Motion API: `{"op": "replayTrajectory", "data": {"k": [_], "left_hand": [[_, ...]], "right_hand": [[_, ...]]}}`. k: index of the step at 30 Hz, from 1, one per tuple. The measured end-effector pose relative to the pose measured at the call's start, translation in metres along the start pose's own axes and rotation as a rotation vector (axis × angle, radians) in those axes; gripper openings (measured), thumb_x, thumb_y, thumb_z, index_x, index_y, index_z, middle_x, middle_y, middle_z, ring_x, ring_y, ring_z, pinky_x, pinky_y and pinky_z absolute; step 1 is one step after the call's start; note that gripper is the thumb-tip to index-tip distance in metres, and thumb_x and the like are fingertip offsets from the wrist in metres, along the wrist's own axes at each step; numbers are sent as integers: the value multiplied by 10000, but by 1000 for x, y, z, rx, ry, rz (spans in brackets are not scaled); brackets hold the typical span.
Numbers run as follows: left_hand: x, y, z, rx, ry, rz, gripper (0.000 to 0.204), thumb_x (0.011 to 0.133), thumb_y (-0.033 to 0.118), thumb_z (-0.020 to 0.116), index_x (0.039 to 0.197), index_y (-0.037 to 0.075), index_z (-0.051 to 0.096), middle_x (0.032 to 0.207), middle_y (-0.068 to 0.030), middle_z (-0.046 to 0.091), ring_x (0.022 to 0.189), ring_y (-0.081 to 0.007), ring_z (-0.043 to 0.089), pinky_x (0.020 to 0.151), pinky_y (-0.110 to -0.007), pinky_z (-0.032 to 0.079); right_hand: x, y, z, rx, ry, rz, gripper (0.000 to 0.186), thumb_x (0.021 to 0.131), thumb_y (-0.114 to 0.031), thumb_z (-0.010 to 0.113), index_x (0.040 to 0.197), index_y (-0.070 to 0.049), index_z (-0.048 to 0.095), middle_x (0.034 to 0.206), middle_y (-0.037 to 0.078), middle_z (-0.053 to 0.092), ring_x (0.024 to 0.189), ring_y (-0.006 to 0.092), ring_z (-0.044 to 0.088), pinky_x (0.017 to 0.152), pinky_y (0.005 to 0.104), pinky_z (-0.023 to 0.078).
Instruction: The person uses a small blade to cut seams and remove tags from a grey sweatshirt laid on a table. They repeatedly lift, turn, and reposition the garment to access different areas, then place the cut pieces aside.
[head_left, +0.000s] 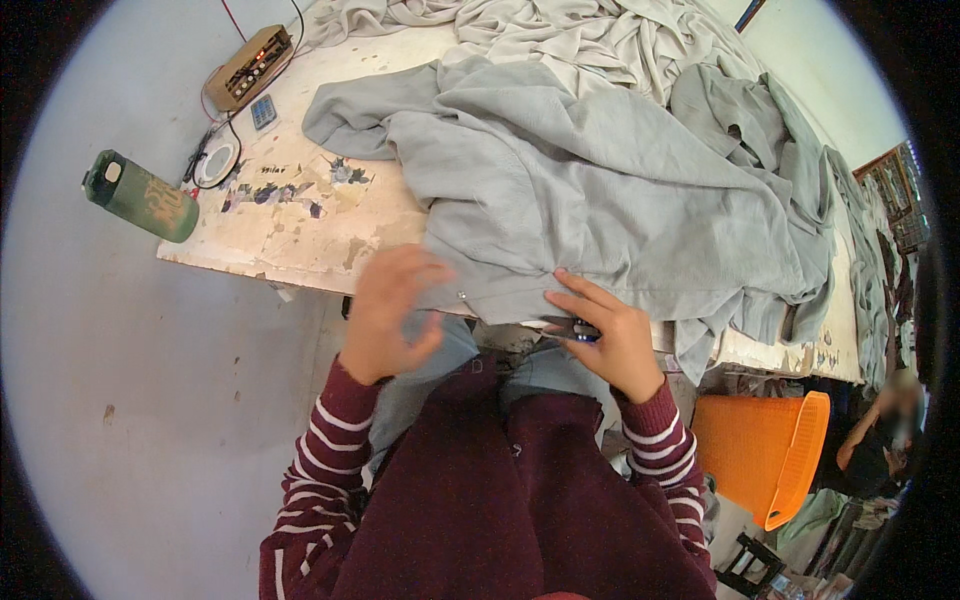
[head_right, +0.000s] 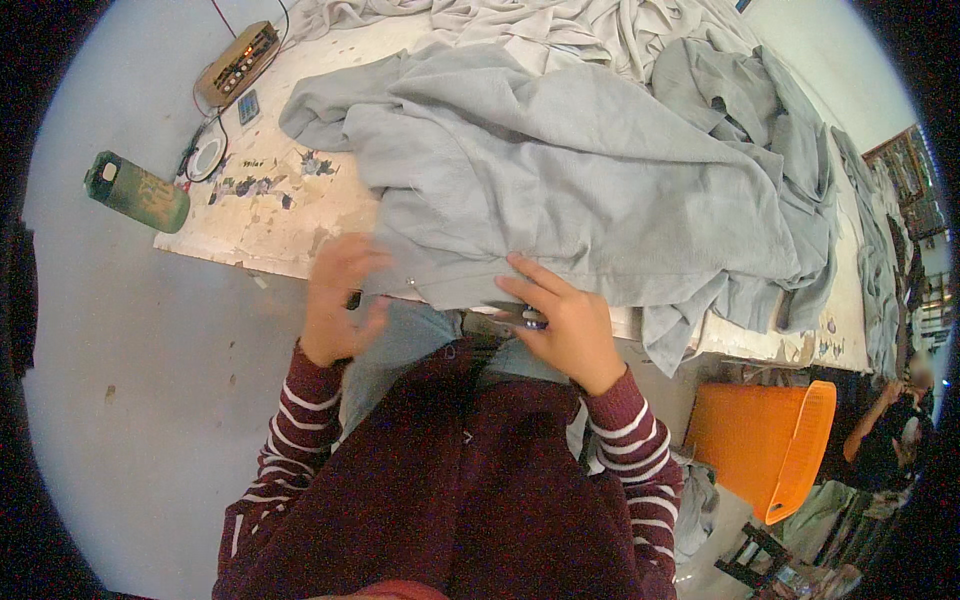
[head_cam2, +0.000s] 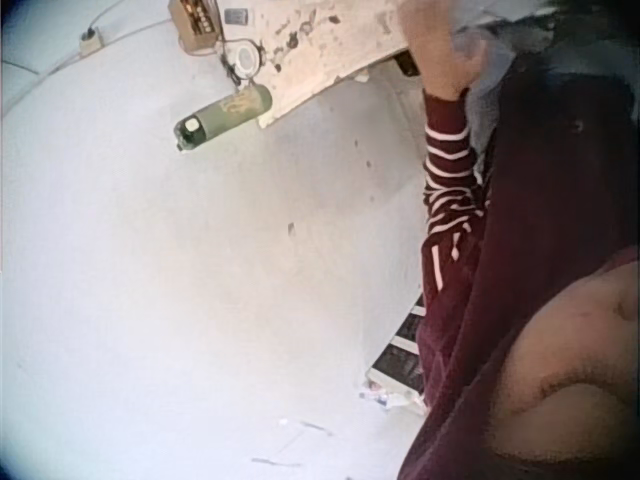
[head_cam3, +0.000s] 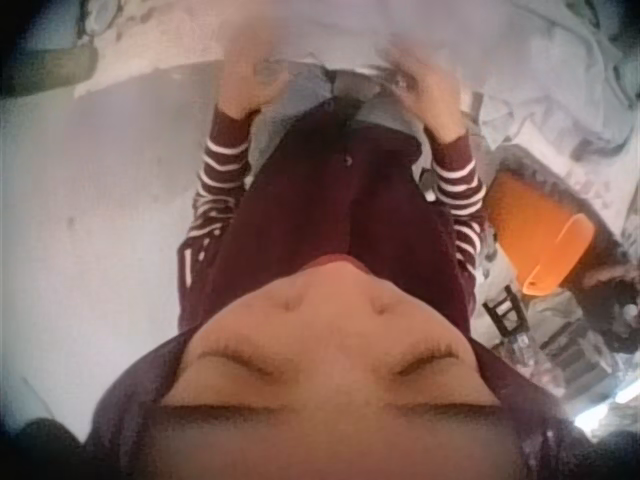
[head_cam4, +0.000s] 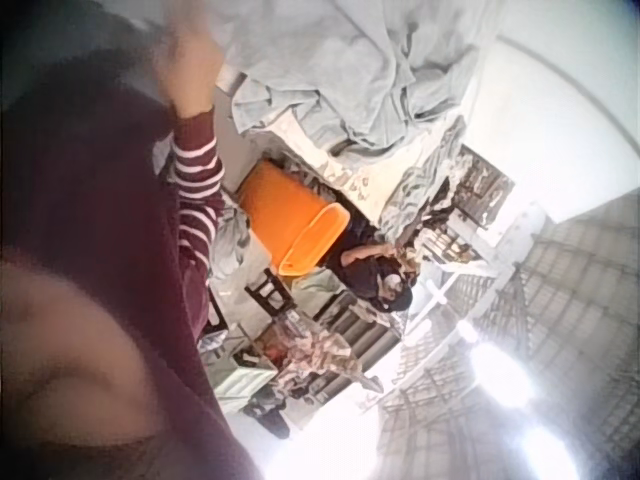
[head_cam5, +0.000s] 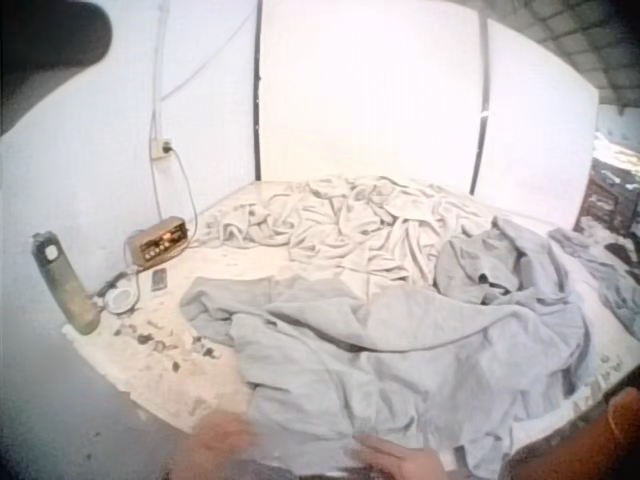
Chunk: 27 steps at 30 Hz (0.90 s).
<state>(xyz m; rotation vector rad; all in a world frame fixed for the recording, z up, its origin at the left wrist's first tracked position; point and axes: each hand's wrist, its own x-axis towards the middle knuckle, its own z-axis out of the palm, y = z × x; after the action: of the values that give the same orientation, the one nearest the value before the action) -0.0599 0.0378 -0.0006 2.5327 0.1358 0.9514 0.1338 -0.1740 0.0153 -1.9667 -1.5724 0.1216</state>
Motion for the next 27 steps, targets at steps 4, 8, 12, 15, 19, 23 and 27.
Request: {"op": "replayTrajectory", "data": {"k": [4,8,12,15,19,23,27], "left_hand": [[2,-7,14,-133,-157,-42,260,798,141,673,1040,50,654,1034,-132,643,992,-303,577,902,-366,442],[6,-9,15,-383,-152,-317,223,867,200,638,970,3,662,877,-110,666,828,-254,608,772,-325,466],[7,-3,19,-627,-140,-558,292,945,248,575,964,-36,638,793,-70,633,733,-151,554,689,-285,436],[5,-3,24,-679,-93,-586,295,958,258,557,957,-25,639,789,-37,603,755,-96,505,688,-269,427],[-3,-33,1,-306,185,-605,289,961,260,544,1030,4,658,878,-67,633,828,-133,547,767,-296,445],[7,-107,-74,-199,678,-705,325,961,237,531,1168,-4,600,1189,-120,603,1048,-222,559,949,-356,406],[8,-121,-94,539,726,-528,312,929,165,560,1192,-2,569,1176,-137,592,1048,-268,556,951,-377,404]], "right_hand": [[7,17,-3,82,24,79,170,762,-148,699,908,-61,690,792,65,697,697,210,659,634,300,496],[21,32,-11,564,-153,449,280,893,-269,655,861,9,655,685,-48,550,689,41,432,657,223,404],[26,35,-13,622,-122,460,306,884,-295,662,892,11,670,728,-41,588,708,54,470,691,224,411],[27,32,-15,583,-77,459,296,866,-278,685,910,15,676,757,-9,630,734,65,512,708,228,418],[20,28,-34,494,230,411,219,810,-160,736,935,12,681,827,43,671,808,100,580,756,247,444],[-2,32,-68,164,529,231,248,756,-44,745,989,10,677,949,88,667,897,153,608,799,271,464],[-18,36,-68,43,418,272,334,711,-49,760,1033,-27,671,1072,119,640,955,210,616,782,282,475]]}}
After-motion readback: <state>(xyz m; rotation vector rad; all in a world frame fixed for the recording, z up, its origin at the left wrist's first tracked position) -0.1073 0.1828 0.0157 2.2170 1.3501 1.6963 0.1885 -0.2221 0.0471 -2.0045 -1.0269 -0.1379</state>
